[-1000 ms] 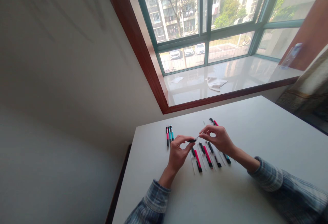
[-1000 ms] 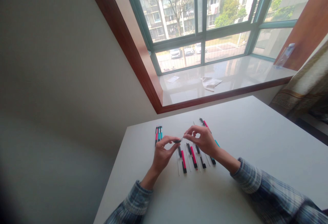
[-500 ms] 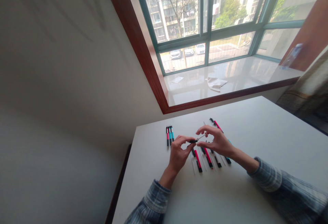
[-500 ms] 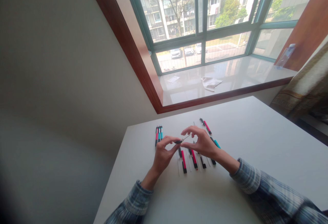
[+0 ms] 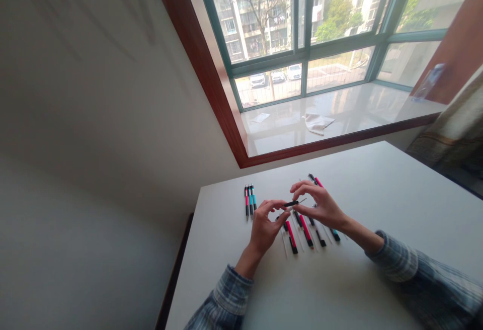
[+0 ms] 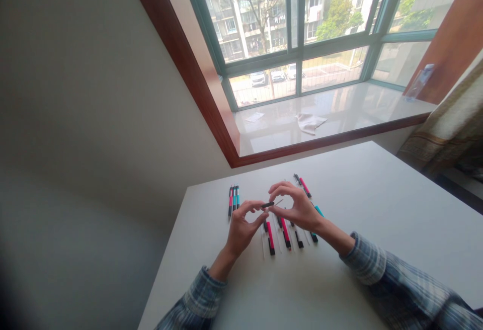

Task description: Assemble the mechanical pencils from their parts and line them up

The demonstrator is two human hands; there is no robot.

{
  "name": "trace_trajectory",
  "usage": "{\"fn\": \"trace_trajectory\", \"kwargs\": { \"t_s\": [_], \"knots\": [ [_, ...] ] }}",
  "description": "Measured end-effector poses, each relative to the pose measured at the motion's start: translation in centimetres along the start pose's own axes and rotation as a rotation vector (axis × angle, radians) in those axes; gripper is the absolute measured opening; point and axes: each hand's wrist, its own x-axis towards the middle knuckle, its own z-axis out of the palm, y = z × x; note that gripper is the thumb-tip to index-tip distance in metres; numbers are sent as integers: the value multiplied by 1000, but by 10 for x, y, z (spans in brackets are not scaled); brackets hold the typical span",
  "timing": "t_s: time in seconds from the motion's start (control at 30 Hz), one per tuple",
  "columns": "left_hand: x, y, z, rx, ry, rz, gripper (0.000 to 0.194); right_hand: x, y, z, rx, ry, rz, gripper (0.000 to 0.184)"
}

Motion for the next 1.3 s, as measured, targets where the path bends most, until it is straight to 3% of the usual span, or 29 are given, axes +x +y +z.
{"fn": "trace_trajectory", "kwargs": {
  "t_s": [0.2,0.3,0.5,0.6,1.07,1.3],
  "knots": [
    [-2,-9,-3,-38,74,-95,13,9,5,-20,174,296,90,22],
    [-2,-14,-3,-121,100,-138,22,10,12,-24,156,349,160,28],
    [4,-20,0,-289,141,-239,28,5,13,-6,153,84,197,33],
    [7,-18,0,-362,146,-281,31,2,10,4,199,12,206,31],
    [8,-7,4,-559,-34,-302,36,-3,4,18,189,-21,171,26],
    [8,-8,4,-550,-24,-284,36,1,5,12,55,-34,130,30]
  ]
}}
